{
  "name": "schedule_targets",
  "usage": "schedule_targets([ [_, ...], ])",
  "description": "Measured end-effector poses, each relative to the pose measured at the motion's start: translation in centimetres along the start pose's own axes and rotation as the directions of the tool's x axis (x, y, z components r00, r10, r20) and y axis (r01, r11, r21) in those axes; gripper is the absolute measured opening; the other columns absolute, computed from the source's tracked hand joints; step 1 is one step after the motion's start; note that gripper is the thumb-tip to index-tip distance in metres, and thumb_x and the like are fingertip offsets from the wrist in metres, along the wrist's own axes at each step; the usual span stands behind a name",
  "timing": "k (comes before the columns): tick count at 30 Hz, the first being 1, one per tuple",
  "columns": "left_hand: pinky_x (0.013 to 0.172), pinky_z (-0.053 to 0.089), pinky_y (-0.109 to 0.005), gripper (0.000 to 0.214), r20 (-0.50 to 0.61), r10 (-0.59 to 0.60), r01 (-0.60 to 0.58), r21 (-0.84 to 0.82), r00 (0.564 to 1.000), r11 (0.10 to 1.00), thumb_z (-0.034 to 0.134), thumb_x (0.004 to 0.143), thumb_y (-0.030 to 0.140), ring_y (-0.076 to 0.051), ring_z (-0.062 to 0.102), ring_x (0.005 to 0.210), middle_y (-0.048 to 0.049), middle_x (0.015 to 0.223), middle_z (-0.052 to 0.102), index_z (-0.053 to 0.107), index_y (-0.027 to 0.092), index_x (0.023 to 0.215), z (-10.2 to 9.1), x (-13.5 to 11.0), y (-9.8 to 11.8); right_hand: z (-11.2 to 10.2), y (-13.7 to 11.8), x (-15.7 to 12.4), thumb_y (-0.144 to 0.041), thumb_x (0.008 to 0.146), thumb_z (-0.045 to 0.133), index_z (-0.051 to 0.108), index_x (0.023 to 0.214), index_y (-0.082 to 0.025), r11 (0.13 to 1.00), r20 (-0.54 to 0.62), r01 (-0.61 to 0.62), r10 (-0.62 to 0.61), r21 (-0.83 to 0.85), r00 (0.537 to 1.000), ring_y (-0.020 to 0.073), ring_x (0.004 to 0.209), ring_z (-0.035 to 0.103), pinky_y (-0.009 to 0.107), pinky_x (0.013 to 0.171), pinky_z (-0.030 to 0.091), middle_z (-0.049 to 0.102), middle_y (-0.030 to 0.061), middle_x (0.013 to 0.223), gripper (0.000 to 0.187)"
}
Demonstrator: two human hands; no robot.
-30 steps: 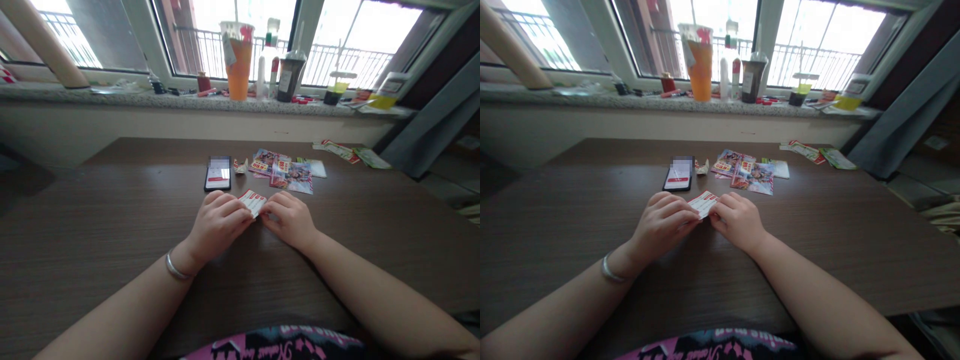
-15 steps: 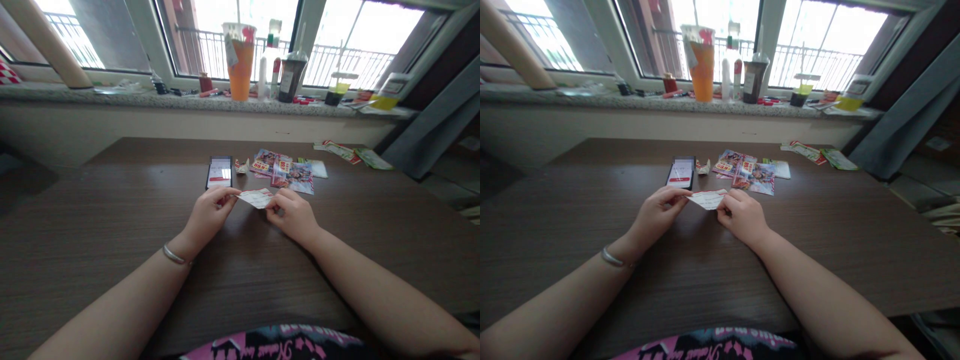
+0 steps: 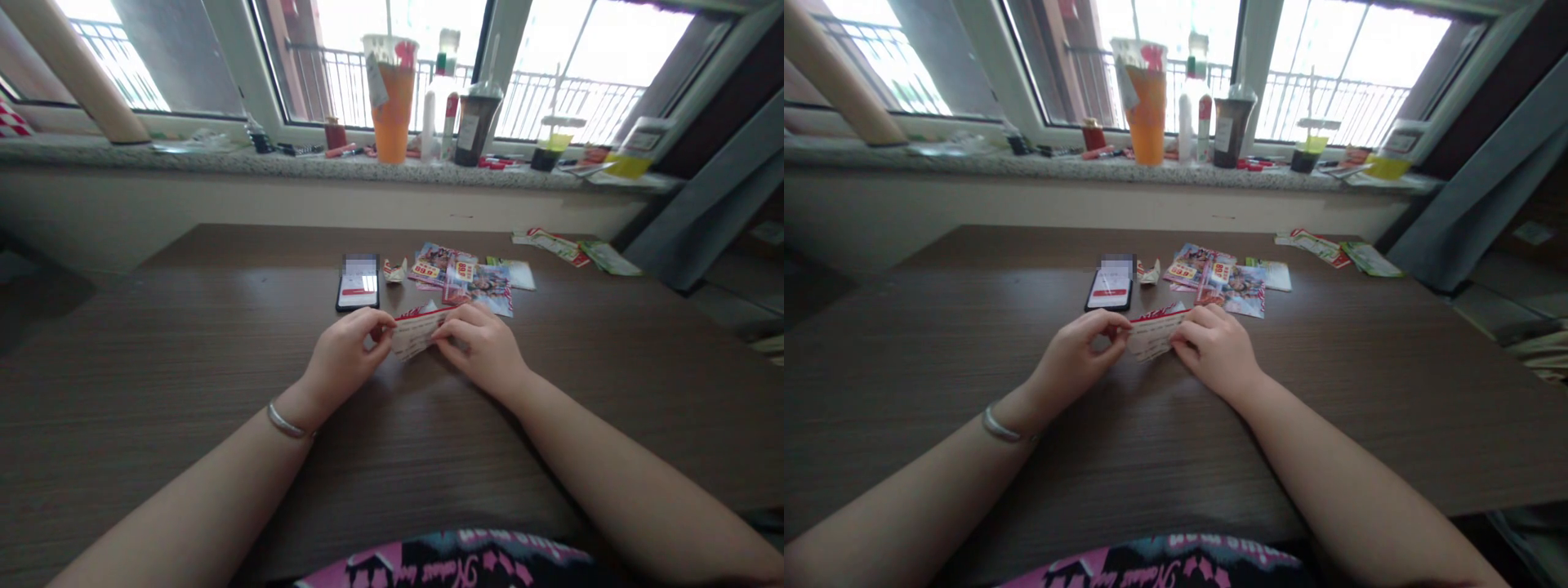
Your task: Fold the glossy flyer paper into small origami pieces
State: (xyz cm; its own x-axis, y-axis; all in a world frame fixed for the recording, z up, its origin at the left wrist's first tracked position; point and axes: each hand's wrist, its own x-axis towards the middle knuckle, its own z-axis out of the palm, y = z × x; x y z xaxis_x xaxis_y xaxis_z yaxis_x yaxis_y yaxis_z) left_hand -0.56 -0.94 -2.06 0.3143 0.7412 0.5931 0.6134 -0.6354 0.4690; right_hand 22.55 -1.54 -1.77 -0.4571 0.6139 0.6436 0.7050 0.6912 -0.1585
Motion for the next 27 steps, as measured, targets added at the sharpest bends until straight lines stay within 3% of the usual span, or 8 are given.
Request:
schedule_targets([
  [4, 0.066, 0.05, -0.026, 0.023, -0.012, 0.031, -0.03, 0.084, 0.999, 0.996, 0.058, 0.082, 0.016, -0.014, 0.063, 0.068, -0.0004, 0.08, 0.067, 0.06, 0.019, 0.104, 0.0, 0.0, 0.2, -0.3, 0.1, 0.1, -0.024, 0.085, 0.063, 0.069, 0.09, -0.022, 0.997, -0.105, -0.063, 0.058, -0.044, 0.993, 0.0226, 0.092, 0.059, 0.039, 0.086, 0.047, 0.068, 0.006, 0.095, 0.008],
  [10, 0.074, 0.051, -0.03, 0.015, 0.023, 0.148, -0.15, 0.149, 0.989, 0.977, 0.056, 0.084, 0.016, -0.018, 0.066, 0.08, -0.0036, 0.089, 0.071, 0.064, 0.019, 0.096, -0.2, 0.3, 0.3, 0.1, 0.2, 0.1, -0.024, 0.083, 0.064, 0.065, 0.108, -0.021, 0.996, -0.024, -0.086, 0.087, 0.007, 0.996, 0.0246, 0.105, 0.059, 0.044, 0.095, 0.046, 0.068, 0.0076, 0.11, 0.025],
  [16, 0.076, 0.048, -0.033, 0.012, 0.089, 0.178, -0.187, 0.116, 0.98, 0.975, 0.057, 0.083, 0.017, -0.019, 0.061, 0.081, -0.0049, 0.085, 0.067, 0.065, 0.017, 0.092, -0.5, 0.4, 0.4, 0.4, 0.5, -0.1, -0.019, 0.084, 0.062, 0.068, 0.101, -0.021, 0.995, 0.017, -0.082, 0.081, 0.055, 0.997, 0.0222, 0.102, 0.06, 0.042, 0.094, 0.046, 0.071, 0.0054, 0.105, 0.018],
  [22, 0.073, 0.047, -0.031, 0.023, 0.191, 0.108, -0.116, 0.03, 0.976, 0.993, 0.048, 0.092, 0.029, -0.017, 0.055, 0.079, -0.0048, 0.084, 0.057, 0.068, 0.017, 0.09, -1.1, 0.4, 0.6, 0.8, 0.7, -0.3, -0.02, 0.087, 0.061, 0.071, 0.084, -0.021, 0.996, 0.054, -0.02, 0.015, 0.085, 0.998, 0.0184, 0.094, 0.061, 0.035, 0.088, 0.05, 0.072, 0.0031, 0.096, 0.01],
  [24, 0.079, 0.047, -0.033, 0.028, 0.15, 0.079, -0.088, 0.053, 0.985, 0.995, 0.045, 0.093, 0.03, -0.019, 0.055, 0.084, -0.0055, 0.086, 0.056, 0.069, 0.017, 0.089, -1.1, 0.4, 0.6, 0.9, 0.6, -0.3, -0.021, 0.087, 0.061, 0.072, 0.082, -0.021, 0.998, 0.1, 0.001, -0.006, 0.056, 0.995, 0.019, 0.094, 0.061, 0.035, 0.086, 0.051, 0.072, 0.0029, 0.098, 0.012],
  [27, 0.093, 0.044, -0.041, 0.029, 0.02, -0.009, 0.004, 0.219, 1.0, 0.976, 0.045, 0.093, 0.033, -0.024, 0.052, 0.101, -0.0088, 0.099, 0.054, 0.071, 0.019, 0.095, -0.9, 0.2, 0.6, 0.9, 0.4, -0.4, -0.022, 0.087, 0.061, 0.073, 0.083, -0.022, 0.998, 0.182, 0.067, -0.069, 0.013, 0.981, 0.0207, 0.098, 0.061, 0.037, 0.088, 0.051, 0.073, 0.0028, 0.103, 0.013],
])
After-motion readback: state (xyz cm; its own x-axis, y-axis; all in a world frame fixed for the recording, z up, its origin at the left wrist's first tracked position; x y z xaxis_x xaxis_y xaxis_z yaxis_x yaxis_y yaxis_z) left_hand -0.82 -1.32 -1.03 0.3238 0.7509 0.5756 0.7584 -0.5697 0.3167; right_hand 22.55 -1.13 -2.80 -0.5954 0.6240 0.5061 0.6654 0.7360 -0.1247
